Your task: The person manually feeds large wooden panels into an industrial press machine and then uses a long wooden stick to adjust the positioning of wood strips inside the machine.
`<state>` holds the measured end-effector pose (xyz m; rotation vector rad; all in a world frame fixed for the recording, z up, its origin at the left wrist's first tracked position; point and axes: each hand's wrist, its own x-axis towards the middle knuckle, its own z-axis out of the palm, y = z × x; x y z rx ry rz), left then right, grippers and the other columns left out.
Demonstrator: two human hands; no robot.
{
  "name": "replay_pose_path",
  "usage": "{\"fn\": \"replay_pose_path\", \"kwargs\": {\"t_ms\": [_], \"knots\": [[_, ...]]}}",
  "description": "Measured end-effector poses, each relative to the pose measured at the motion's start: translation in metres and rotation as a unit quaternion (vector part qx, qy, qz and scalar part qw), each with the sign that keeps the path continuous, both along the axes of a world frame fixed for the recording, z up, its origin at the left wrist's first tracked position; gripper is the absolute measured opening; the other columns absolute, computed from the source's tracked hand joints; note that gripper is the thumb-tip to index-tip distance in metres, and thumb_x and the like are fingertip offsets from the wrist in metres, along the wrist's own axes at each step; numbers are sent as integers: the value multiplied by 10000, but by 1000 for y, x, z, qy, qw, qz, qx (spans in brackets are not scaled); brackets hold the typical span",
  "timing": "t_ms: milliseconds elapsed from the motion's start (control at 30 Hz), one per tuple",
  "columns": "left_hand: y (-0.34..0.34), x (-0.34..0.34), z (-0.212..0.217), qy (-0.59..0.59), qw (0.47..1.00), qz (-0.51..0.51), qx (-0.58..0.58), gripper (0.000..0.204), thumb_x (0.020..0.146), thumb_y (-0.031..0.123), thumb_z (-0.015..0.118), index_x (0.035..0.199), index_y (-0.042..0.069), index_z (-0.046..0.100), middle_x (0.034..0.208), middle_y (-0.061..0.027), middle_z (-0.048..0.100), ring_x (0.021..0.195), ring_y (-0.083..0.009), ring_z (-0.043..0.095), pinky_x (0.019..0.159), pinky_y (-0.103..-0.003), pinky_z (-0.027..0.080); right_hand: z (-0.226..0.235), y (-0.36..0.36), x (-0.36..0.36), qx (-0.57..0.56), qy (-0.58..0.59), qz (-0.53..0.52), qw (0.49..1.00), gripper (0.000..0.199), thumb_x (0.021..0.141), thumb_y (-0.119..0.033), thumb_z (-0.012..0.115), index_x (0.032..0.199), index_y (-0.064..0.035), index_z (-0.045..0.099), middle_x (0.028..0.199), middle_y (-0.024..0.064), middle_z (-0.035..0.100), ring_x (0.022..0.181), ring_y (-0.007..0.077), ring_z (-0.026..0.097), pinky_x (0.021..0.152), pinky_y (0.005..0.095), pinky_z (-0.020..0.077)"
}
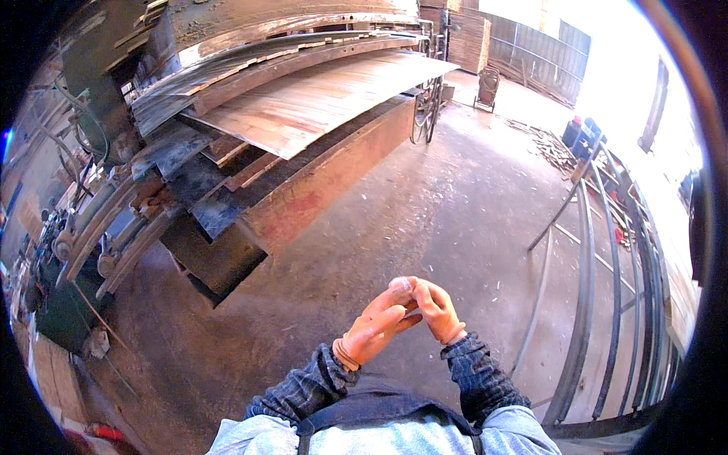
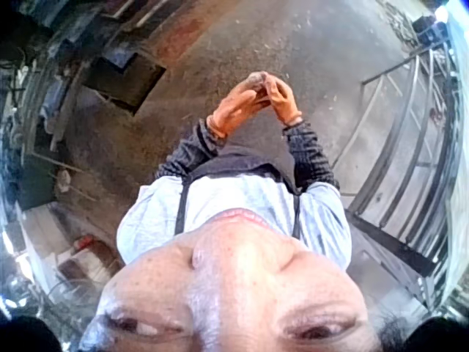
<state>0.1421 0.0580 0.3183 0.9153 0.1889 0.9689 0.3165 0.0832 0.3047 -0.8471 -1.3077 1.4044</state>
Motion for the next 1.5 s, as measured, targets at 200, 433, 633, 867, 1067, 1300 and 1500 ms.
{"fn": "replay_pose_path", "kwargs": {"t_ms": [200, 433, 633, 867, 1067, 1300, 1500], "knots": [[1, -22, -30, 91, 975, 188, -71, 366, 942, 206, 599, 1271, 51, 565, 1210, -105, 583, 1059, -239, 611, 889, -384, 503, -30, 1, -19, -9, -2, 77, 997, 396, 1028, -259, 453, 1328, -12, 531, 1230, 95, 624, 1128, 182, 580, 996, 335, 441], [-18, -88, -85, 124, 905, 328, -241, 461, 918, 142, 615, 1364, 171, 501, 1003, -79, 691, 916, -196, 673, 775, -337, 536, -33, 37, -25, 73, 44, -5, 996, 714, 988, -380, 521, 1527, -46, 192, 1579, 116, 222, 1452, 258, 226, 1181, 394, 186], [-49, -148, -129, 114, 863, 403, -281, 972, 806, 25, 661, 1547, 320, 106, 1616, -139, 52, 1480, -337, 95, 1026, -525, 383, -27, 78, -39, 111, 79, -112, 984, 853, 931, -571, 521, 1553, -141, 126, 1614, 91, 119, 1477, 318, 121, 1181, 485, 89], [-87, -201, -268, 190, 767, 516, -329, 730, 842, 82, 673, 1469, 248, 338, 1387, -95, 456, 1224, -258, 465, 963, -500, 399, -8, 108, -41, 136, 337, -82, 928, 698, 977, -512, 437, 1517, -123, 226, 1579, 76, 229, 1448, 307, 214, 1189, 453, 147], [-141, -252, -349, 109, 830, 446, -315, 429, 866, 131, 654, 1270, 93, 515, 890, 42, 569, 826, -138, 521, 730, -367, 425, 21, 112, -22, -17, 569, -118, 813, 513, 1014, -403, 399, 1415, -83, 403, 1505, 80, 368, 1378, 262, 342, 1168, 414, 227], [-174, -322, -438, 568, 662, 305, -382, 357, 851, 336, 608, 1117, 98, 588, 922, -12, 594, 842, -224, 566, 746, -400, 458, -7, 134, 5, -35, 592, -177, 785, 497, 1013, -389, 406, 1407, -86, 414, 1481, 86, 392, 1353, 262, 370, 1149, 419, 256], [-136, -376, -460, 870, 487, 48, -60, 350, 810, 380, 614, 1031, 108, 618, 982, -66, 608, 902, -290, 584, 768, -439, 477, -15, 143, 24, -4, 589, -268, 763, 483, 1013, -377, 412, 1401, -89, 424, 1460, 90, 413, 1331, 262, 394, 1132, 423, 281]]}}
